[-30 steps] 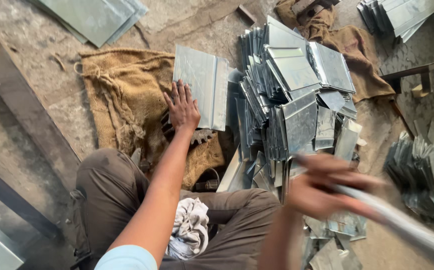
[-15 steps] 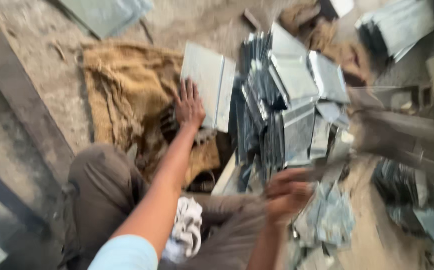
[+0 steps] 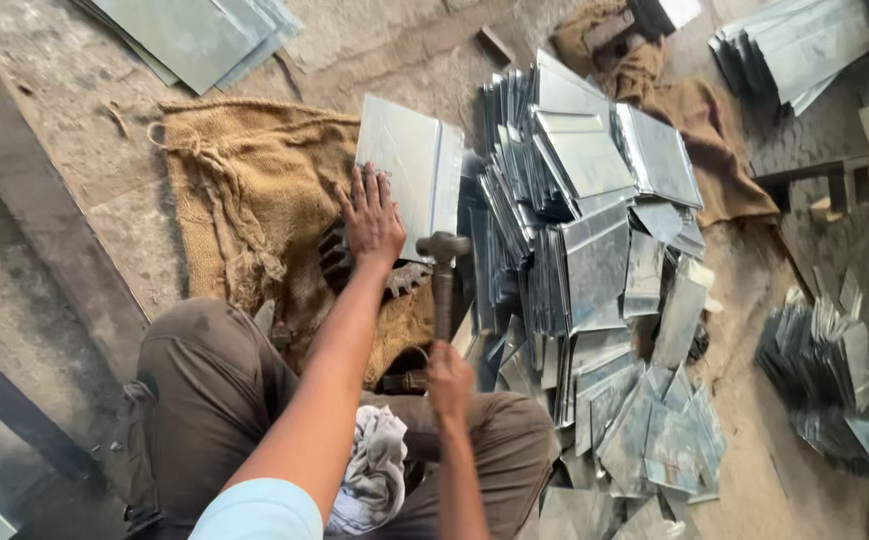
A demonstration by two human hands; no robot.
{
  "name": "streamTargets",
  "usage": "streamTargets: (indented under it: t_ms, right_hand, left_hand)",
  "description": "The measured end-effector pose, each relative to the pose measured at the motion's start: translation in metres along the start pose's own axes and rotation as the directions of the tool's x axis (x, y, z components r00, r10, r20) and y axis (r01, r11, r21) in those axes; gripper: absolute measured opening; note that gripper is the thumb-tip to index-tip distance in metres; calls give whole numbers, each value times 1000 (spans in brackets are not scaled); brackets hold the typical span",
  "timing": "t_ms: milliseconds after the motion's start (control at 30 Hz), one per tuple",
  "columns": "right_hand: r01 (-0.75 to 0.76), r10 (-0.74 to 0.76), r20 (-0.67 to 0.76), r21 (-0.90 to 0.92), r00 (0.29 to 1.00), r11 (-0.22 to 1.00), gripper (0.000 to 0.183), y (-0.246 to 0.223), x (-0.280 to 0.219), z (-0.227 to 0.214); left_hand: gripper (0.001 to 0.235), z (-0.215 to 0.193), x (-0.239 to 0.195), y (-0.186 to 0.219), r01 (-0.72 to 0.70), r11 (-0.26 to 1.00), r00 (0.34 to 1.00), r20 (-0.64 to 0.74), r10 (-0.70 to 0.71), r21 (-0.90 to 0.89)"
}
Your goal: The person uses a hammer to flatten and shape metal sheets against a large gear acting as an anvil on the floor.
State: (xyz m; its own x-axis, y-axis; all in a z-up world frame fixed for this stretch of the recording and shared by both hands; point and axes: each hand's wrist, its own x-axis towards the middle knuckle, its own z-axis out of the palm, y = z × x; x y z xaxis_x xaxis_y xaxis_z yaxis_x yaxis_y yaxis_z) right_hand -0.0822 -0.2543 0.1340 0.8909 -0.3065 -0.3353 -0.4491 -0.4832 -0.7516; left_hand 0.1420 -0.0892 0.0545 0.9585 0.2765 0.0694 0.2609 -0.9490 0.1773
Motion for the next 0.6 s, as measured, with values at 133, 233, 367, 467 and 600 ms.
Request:
streamTargets:
  t_ms: [133,233,367,467,600]
  right_hand:
    - [516,-506,-148,430,850,741,29,-80,-45,-67]
    - [695,-633,-335,532,698,485,40,-163,-65,-108]
    - [802,-708,-455,533,539,269,47,-164,-45,-102]
    - [769,-641,-464,157,611,620,42,-80,-11,-34]
    - [142,-192,-200,-242,961,960,38,0,-13,9]
  left_hand:
    - [64,10,1,1,-12,991,1000,27,16,-132]
    - [63,10,-1,-1,1,995,1000,-17,-2,-98]
    - [63,13,2,0,2,999,1000,3,-2,-54]
    - [63,18,-1,1,4,999,1000,-1,-4,-38]
    - [64,13,-2,2,16,999,999,-40,-18,-42]
